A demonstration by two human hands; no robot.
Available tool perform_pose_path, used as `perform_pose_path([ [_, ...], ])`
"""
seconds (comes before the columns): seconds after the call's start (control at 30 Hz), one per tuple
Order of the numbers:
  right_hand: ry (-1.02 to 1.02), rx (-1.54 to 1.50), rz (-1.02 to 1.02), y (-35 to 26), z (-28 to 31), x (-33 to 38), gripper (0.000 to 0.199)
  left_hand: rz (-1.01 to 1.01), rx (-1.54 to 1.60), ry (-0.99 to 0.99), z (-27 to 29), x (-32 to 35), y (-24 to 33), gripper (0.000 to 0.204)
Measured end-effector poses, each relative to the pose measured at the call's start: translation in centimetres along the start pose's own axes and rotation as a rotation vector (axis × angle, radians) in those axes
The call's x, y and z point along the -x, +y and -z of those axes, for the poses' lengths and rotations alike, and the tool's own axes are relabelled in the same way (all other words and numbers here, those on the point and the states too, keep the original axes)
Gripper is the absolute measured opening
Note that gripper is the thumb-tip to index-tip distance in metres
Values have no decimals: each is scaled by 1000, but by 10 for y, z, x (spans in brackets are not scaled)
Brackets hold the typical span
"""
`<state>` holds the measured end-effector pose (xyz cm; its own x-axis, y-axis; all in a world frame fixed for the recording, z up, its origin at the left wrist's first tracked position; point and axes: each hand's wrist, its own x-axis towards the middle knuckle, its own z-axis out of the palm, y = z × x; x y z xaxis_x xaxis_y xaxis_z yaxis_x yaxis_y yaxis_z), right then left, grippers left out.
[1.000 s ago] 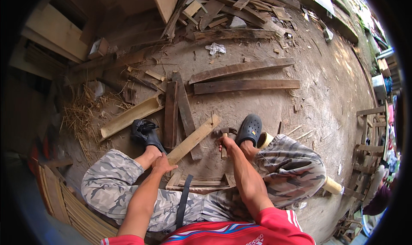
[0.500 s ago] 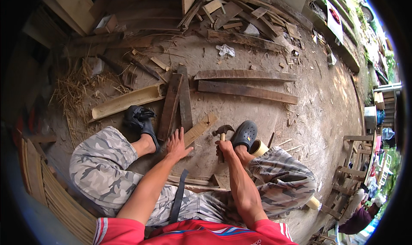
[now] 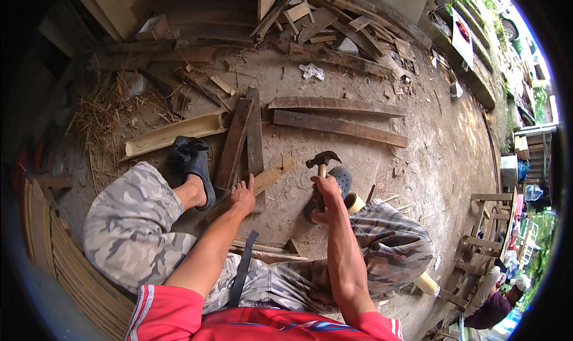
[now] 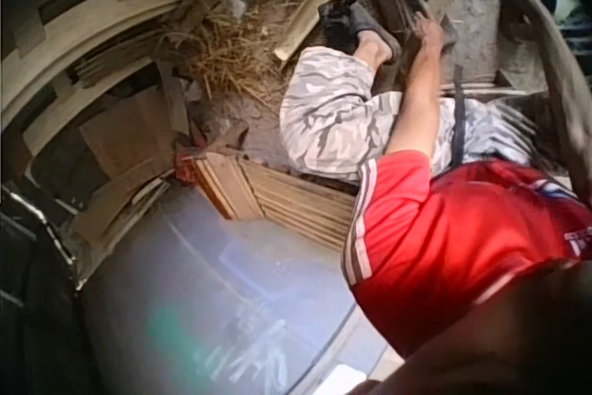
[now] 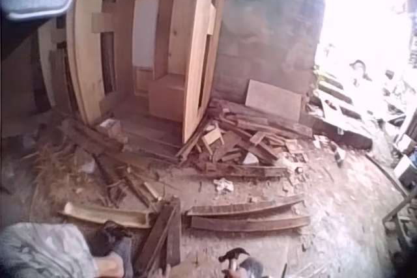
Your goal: The person sits on the floor and uses a hammer to repeatedly strike a small wooden block placed on a larger plank. They adjust the block's position several times and continue hammering different spots on the same piece.
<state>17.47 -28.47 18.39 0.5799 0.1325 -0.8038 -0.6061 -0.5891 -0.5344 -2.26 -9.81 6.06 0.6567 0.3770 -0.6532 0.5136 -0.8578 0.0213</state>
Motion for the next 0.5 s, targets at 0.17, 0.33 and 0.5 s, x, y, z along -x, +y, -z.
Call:
perform_pose_path([
  [0.17,9,-1,97,-17,-2,10,21,16,-76,-98,12,-4,9,104],
  [0.33,-27,289,211,-34,-5,20,23,23,-78,-210,26,-1,7,103],
  [0.5,-35,456,284,-52,-28,21,24,0,-25,-263,27,-2,-1,100],
])
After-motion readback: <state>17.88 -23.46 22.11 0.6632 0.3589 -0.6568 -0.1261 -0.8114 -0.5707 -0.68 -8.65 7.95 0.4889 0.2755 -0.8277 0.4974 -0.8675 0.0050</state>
